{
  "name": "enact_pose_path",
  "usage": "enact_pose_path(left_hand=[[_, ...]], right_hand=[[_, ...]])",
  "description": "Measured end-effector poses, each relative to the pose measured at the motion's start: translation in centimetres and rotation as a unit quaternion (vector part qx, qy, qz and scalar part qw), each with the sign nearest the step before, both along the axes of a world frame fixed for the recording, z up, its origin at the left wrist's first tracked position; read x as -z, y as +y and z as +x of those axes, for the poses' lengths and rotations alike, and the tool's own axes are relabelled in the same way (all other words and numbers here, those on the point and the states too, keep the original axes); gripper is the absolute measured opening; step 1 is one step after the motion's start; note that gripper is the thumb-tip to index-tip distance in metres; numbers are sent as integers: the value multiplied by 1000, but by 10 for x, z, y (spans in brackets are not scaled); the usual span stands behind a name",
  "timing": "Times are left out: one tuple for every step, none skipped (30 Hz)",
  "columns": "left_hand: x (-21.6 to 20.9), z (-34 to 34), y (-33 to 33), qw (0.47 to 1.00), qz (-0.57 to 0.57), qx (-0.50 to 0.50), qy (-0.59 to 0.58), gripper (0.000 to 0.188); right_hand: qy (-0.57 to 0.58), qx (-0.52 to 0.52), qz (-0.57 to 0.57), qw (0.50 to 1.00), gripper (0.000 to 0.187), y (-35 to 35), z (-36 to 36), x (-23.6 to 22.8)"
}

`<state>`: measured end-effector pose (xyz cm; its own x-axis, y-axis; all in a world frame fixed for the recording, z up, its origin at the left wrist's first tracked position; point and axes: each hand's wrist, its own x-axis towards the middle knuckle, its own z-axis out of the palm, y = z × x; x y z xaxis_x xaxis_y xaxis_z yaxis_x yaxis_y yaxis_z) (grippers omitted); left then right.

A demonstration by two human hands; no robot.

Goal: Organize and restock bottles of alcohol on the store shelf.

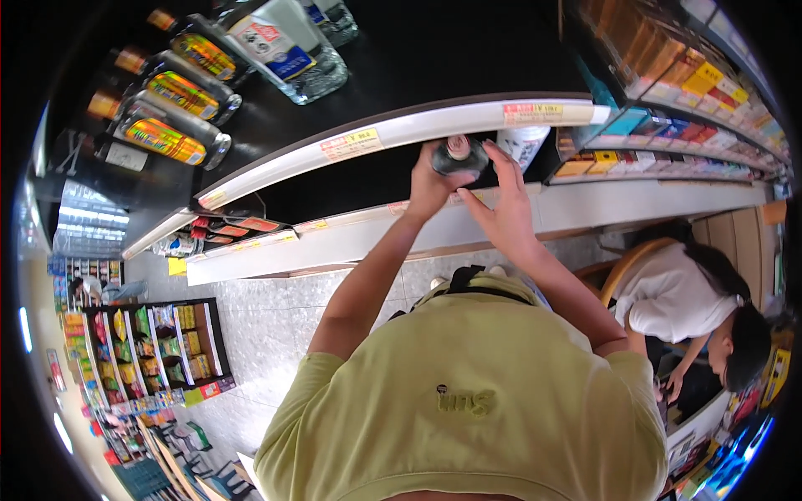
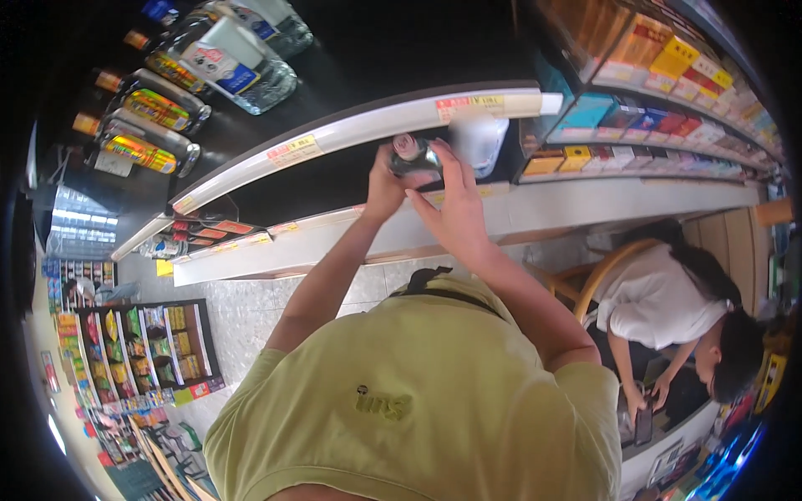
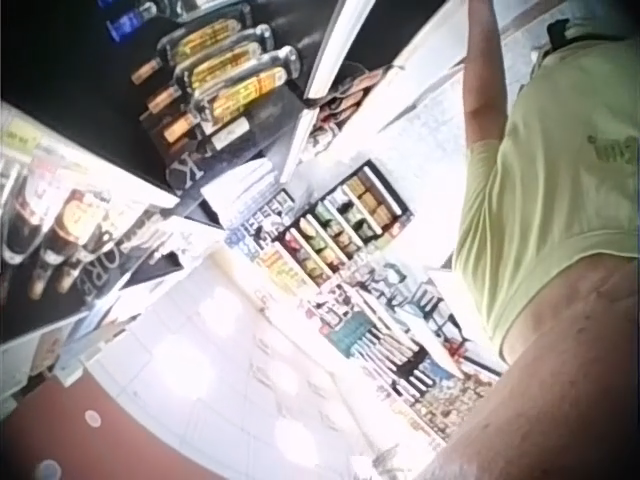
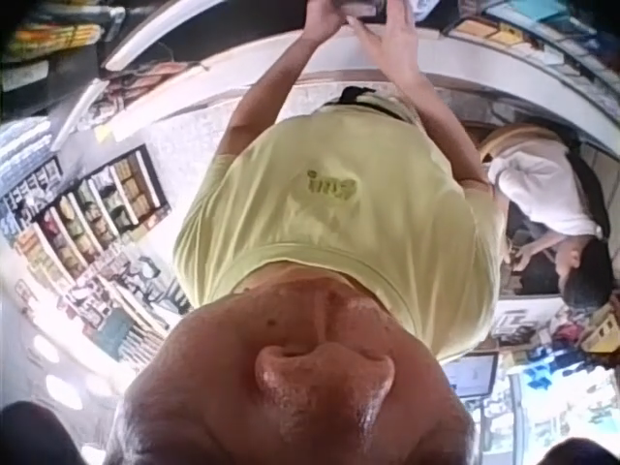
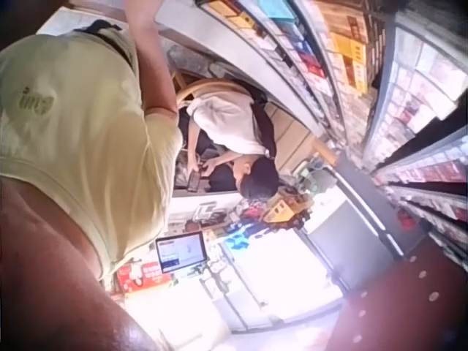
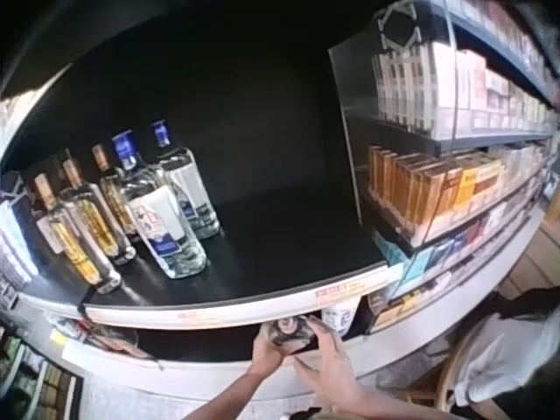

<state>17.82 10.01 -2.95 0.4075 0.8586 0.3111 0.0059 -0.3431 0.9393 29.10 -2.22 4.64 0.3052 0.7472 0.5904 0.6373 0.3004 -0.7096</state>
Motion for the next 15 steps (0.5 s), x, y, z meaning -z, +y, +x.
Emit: enact_pose_path(left_hand=[[-5,1,-8,1000,30,-7,6,69],[-5,-1,-12,999,37,-13,7,67],[-2,-3,-14,997,72,-22,27,64],[0,-5,-15,993,107,-31,47,62],[5,-9,-16,990,127,-39,49,59],[5,-14,-20,987,146,-49,52,57],[5,-19,-24,988,134,-60,49,56],[-3,-25,-31,983,155,-72,60,57],[-12,-30,-37,978,180,-82,65,57],[-20,-34,-43,972,204,-92,71,57],[-32,-38,-51,967,225,-103,69,57],[-46,-41,-59,961,244,-112,65,56],[-57,-45,-66,962,237,-112,70,57],[-70,-49,-74,964,234,-112,59,58],[-81,-51,-83,963,235,-118,67,58]], right_hand=[[2,-10,-18,1000,74,7,5,5],[-2,-23,-7,1000,74,16,5,10],[-15,-22,-31,999,73,22,5,16],[-30,-21,-54,998,73,28,5,20],[-51,-43,-60,996,66,30,6,23],[-36,-67,-73,994,56,30,5,21],[-32,-86,-61,994,54,28,4,17],[-27,-104,-52,993,52,24,2,12],[-14,-122,-52,991,52,18,0,5],[0,-141,-54,989,53,12,-1,-4],[-6,-148,-24,989,54,9,-2,-11],[-20,-162,4,987,55,6,-2,-19],[-12,-183,24,983,55,4,-3,-27],[-3,-203,43,978,54,3,-4,-33],[12,-224,68,972,51,3,-6,-39]])
